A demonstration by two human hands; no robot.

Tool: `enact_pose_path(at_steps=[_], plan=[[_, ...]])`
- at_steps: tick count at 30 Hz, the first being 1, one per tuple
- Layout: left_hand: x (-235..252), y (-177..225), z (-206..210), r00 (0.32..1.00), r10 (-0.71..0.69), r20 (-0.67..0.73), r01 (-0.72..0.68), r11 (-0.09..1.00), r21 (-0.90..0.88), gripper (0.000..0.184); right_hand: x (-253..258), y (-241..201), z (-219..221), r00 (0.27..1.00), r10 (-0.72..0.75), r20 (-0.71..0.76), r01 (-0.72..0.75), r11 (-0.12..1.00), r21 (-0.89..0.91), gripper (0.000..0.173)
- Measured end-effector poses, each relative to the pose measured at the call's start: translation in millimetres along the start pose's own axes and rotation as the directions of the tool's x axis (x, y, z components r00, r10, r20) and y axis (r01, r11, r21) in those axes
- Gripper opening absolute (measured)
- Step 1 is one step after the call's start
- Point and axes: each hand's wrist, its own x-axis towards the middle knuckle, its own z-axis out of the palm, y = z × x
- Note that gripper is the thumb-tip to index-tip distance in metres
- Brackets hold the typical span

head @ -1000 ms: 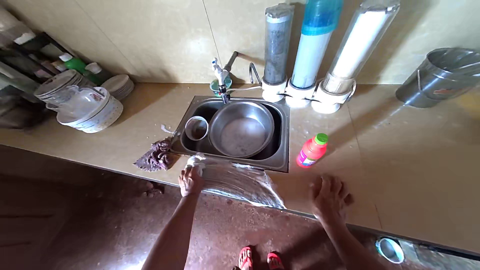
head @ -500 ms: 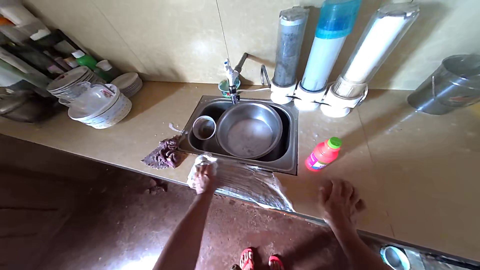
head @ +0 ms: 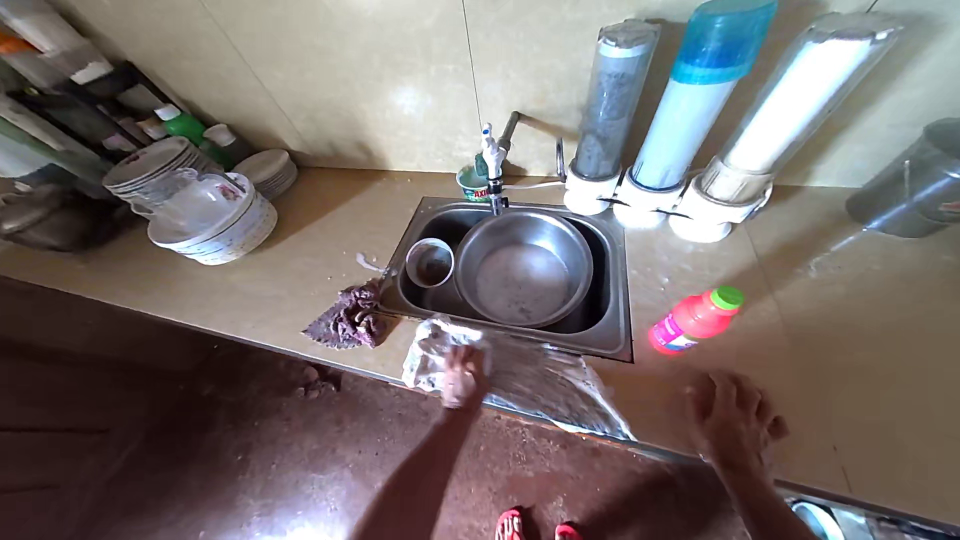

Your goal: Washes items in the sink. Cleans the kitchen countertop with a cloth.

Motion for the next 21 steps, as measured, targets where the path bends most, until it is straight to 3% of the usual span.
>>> enact_pose_path(at_steps=[3, 5, 6, 10, 12, 16, 17, 19, 21], plan=[[-18.8, 54.3, 34.8, 0.958, 0.278, -0.076, -0.284, 0.955, -0.080, 0.026, -3.1, 1.2, -0.6, 1.000, -0.009, 0.010, 0.009, 1.000, -0.008, 0.054], [-14.3, 50.6, 44.1, 0.899, 0.391, -0.198, -0.412, 0.908, -0.078, 0.020, -2.5, 1.4, -3.4, 1.000, -0.008, 0.017, 0.008, 1.000, 0.002, 0.056], [-8.6, 34.1, 39.7, 0.900, 0.381, -0.211, -0.403, 0.912, -0.075, 0.021, -1.9, 1.6, -4.6, 1.000, -0.007, 0.022, 0.007, 1.000, 0.003, 0.057], [16.6, -51.5, -6.5, 0.994, 0.090, -0.065, -0.090, 0.996, 0.015, 0.035, -1.1, 3.8, 0.3, 1.000, -0.001, -0.003, 0.001, 1.000, 0.003, 0.058], [15.0, -38.7, -11.4, 0.999, 0.031, -0.012, -0.030, 0.999, 0.039, 0.036, 0.3, 3.8, 1.5, 1.000, 0.007, -0.014, -0.007, 1.000, 0.004, 0.058], [-11.6, 54.2, 24.2, 0.969, 0.238, 0.068, -0.234, 0.970, -0.064, 0.032, -1.3, 3.2, -0.1, 1.000, 0.007, -0.003, -0.007, 1.000, 0.010, 0.058], [-15.0, 66.1, 33.2, 0.951, 0.308, 0.036, -0.304, 0.949, -0.086, 0.029, -2.0, 2.9, -1.5, 1.000, 0.009, 0.007, -0.009, 1.000, 0.016, 0.058], [-11.8, 52.9, 42.0, 0.912, 0.391, -0.126, -0.403, 0.912, -0.081, 0.022, -1.6, 2.5, -5.9, 1.000, 0.003, 0.024, -0.003, 1.000, 0.023, 0.057], [-0.2, 3.6, 26.5, 0.951, 0.271, -0.152, -0.282, 0.958, -0.054, 0.027, -1.4, 3.0, -6.9, 0.999, 0.011, 0.035, -0.012, 1.000, 0.028, 0.057]])
